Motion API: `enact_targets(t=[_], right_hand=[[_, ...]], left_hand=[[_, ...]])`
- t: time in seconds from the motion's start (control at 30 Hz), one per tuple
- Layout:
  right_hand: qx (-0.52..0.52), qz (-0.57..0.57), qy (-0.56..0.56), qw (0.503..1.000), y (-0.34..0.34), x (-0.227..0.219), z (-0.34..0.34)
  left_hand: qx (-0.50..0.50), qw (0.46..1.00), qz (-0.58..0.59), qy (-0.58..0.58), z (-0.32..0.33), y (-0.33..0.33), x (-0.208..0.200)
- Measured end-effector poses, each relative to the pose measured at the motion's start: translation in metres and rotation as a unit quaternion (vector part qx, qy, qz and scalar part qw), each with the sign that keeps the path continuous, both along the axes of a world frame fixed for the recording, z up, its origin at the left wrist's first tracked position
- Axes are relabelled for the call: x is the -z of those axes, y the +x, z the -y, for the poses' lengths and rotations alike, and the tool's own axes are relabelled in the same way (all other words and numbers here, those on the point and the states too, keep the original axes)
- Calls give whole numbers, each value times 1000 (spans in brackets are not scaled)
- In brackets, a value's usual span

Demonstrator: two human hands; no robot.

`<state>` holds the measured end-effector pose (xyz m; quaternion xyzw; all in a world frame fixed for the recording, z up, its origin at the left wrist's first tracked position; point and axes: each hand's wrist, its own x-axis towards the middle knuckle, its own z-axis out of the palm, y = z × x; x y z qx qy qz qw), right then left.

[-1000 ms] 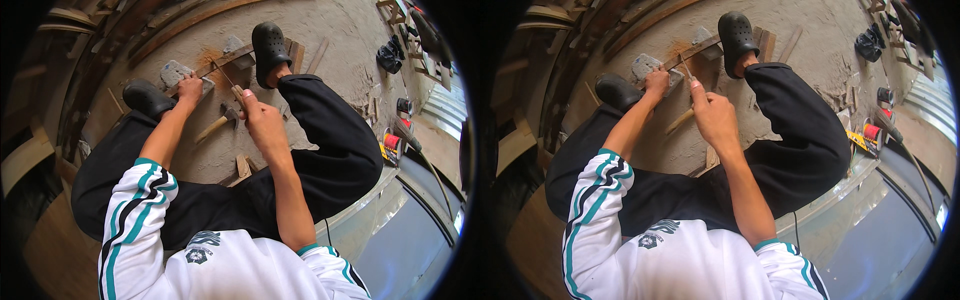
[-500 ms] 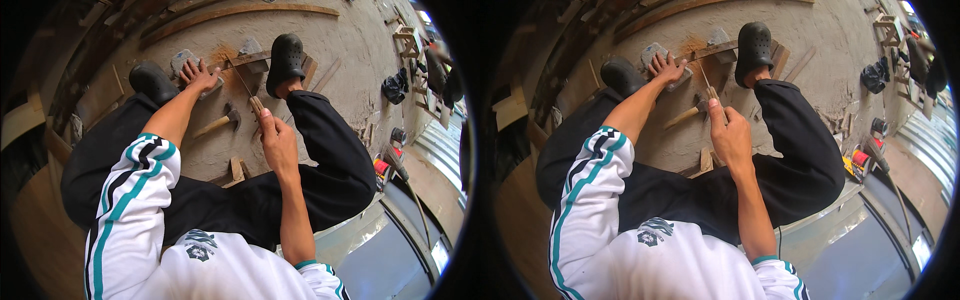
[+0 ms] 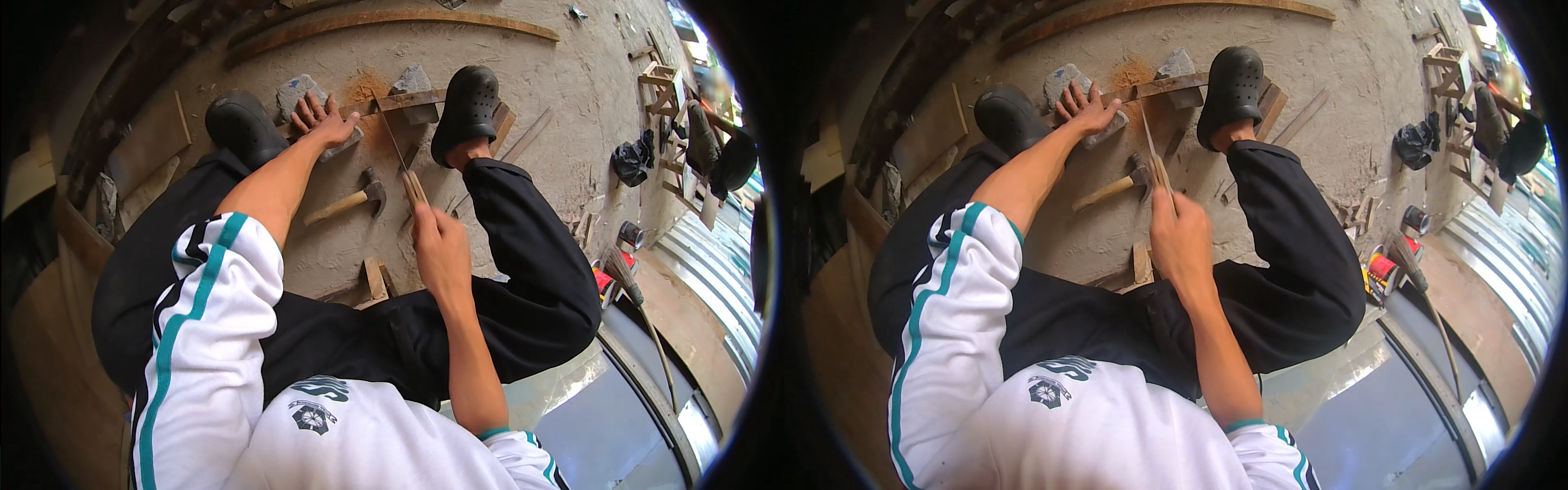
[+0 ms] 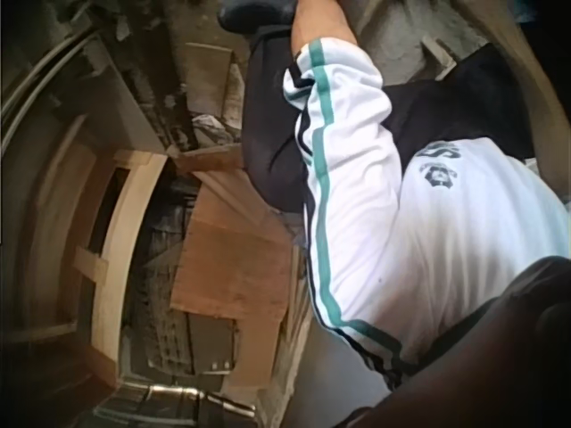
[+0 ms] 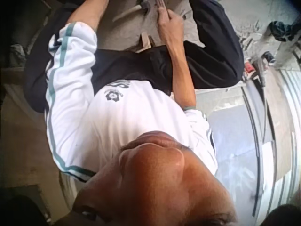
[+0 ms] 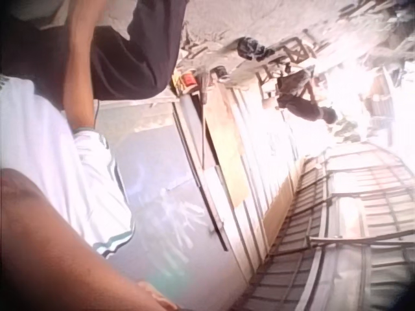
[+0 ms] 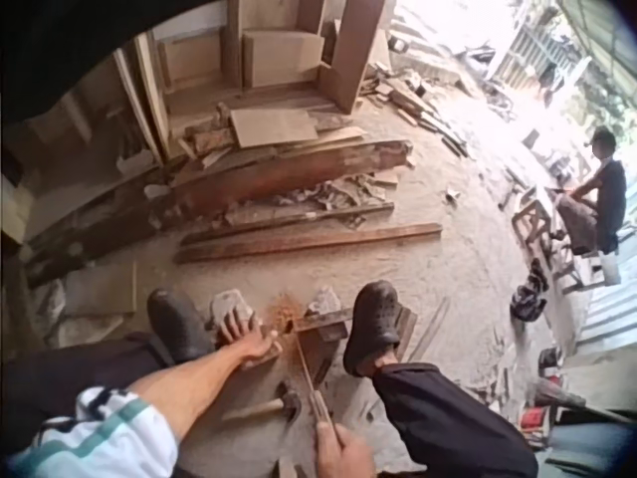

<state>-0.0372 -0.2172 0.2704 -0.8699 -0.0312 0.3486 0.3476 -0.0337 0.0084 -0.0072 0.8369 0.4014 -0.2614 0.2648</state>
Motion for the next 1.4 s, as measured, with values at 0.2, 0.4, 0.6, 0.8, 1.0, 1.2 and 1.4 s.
enact_targets(t=[0.2,0.4,0.6,0.8,1.0,1.2,1.4], right_hand=[[31,33,23,999,8,43,-7],[19,-26,15,999,-19,6,24],[22,-4,25,999,-3,35,12],[20,-16,14,1000,-19,9,28],[16,15,27,999,1,41,11],[7,-15,15,1000,-12,18,25],[52,-34,16,998,-31,3,33]], left_hand=[[10,1000,-7,-10,11,11,-9],[-4,1000,-3,-1,1,-1,-2],[-2,1000,14,11,9,7,-1],[-9,1000,11,8,5,-3,6],[3,1000,11,-1,7,10,-6],[-3,1000,7,5,2,1,-1],[4,1000,-16,-1,6,9,-12]])
